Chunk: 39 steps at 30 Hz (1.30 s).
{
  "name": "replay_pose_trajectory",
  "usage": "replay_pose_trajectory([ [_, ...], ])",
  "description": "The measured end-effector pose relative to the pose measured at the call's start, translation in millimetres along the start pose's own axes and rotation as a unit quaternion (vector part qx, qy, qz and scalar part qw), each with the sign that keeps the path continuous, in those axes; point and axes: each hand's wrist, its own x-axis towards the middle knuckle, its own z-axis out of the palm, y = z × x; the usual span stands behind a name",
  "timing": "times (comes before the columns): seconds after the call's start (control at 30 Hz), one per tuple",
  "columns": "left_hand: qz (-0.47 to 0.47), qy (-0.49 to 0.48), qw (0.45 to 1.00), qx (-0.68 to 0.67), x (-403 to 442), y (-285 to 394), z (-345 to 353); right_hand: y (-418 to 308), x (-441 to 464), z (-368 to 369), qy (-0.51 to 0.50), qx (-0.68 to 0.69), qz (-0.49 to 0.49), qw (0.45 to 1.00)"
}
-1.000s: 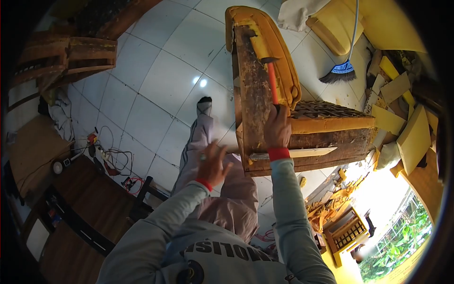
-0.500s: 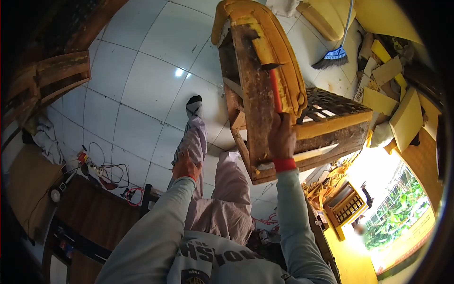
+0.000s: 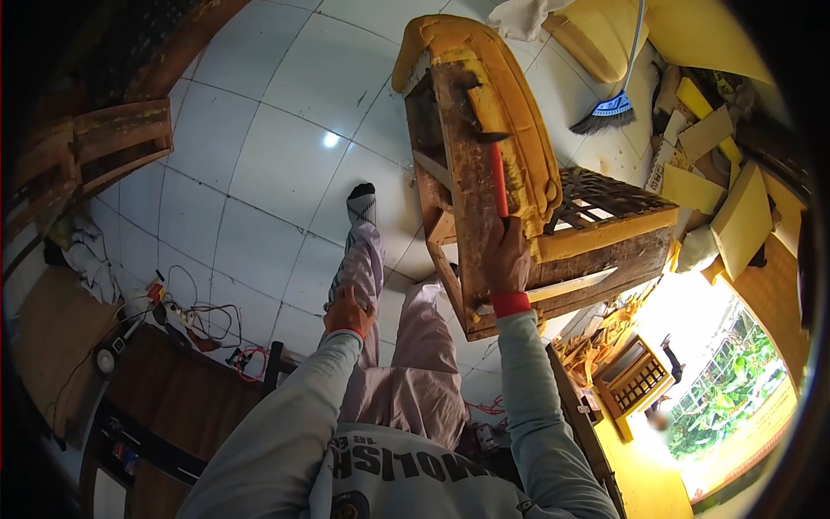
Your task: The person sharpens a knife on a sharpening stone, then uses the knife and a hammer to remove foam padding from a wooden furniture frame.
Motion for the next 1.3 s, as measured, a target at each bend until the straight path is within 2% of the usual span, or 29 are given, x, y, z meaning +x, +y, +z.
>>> replay_pose_trajectory([
  [0.13,-0.018,-0.012,0.999,-0.03,2,-8,-1,1,3,15,0.144,0.107,-0.058,0.982],
  [0.17,-0.019,-0.023,0.999,-0.031,0,-11,-2,17,9,31,0.102,0.069,-0.01,0.992],
  [0.27,-0.017,-0.032,0.999,-0.034,7,-13,-5,-22,25,6,-0.01,-0.047,0.033,0.998],
  [0.3,-0.014,-0.026,0.999,-0.029,9,-14,-6,-29,24,0,-0.005,0.014,0.036,0.999],
  [0.4,-0.025,-0.043,0.999,-0.018,8,-20,-8,-26,16,13,0.112,0.101,-0.048,0.987],
  [0.43,-0.027,-0.048,0.998,-0.019,13,-16,-10,-28,23,25,0.116,0.089,-0.011,0.989],
  [0.53,-0.016,-0.057,0.998,-0.013,14,-13,-17,-43,45,11,0.003,-0.026,0.009,1.0],
  [0.57,-0.017,-0.062,0.998,-0.02,17,-12,-21,-47,48,5,0.033,0.031,-0.032,0.998],
  [0.63,-0.02,-0.078,0.996,-0.032,16,-13,-26,-41,46,14,0.064,0.071,-0.035,0.995],
  [0.67,-0.012,-0.061,0.998,-0.031,20,-17,-19,-37,46,17,0.083,0.089,-0.037,0.992],
  [0.77,0.022,0.001,1.0,-0.019,32,-15,-4,-39,59,25,0.026,-0.014,-0.023,0.999],
  [0.83,0.048,0.057,0.997,0.015,36,5,-14,-57,61,9,0.057,0.083,-0.077,0.992],
  [0.87,0.087,0.082,0.991,-0.065,49,16,-8,-63,59,6,0.067,0.132,-0.1,0.984],
  [0.9,0.128,0.1,0.977,-0.141,62,31,0,-64,56,8,0.074,0.108,-0.078,0.988],
  [0.93,0.122,0.09,0.954,-0.258,66,60,-18,-63,63,13,0.05,0.056,-0.068,0.995],
  [1.0,0.137,0.065,0.865,-0.479,83,125,-39,-56,79,24,0.003,-0.051,-0.05,0.997],
  [1.03,0.173,0.084,0.849,-0.493,78,157,-77,-50,82,25,0.036,-0.043,-0.064,0.996],
  [1.07,0.194,0.124,0.816,-0.53,93,186,-77,-50,84,18,0.046,-0.006,-0.084,0.995],
  [1.1,0.192,0.13,0.763,-0.603,94,214,-97,-53,89,10,0.055,0.033,-0.108,0.992],
  [1.13,0.165,0.106,0.757,-0.623,93,229,-113,-52,87,4,0.06,0.068,-0.125,0.988],
  [1.2,0.12,0.059,0.738,-0.662,98,257,-131,-48,98,3,0.018,-0.019,-0.117,0.993],
  [1.23,0.111,0.103,0.761,-0.63,97,264,-131,-46,104,1,-0.003,-0.062,-0.116,0.991],
  [1.3,0.088,0.193,0.803,-0.557,99,274,-130,-47,116,-11,0.008,-0.033,-0.152,0.988],
])
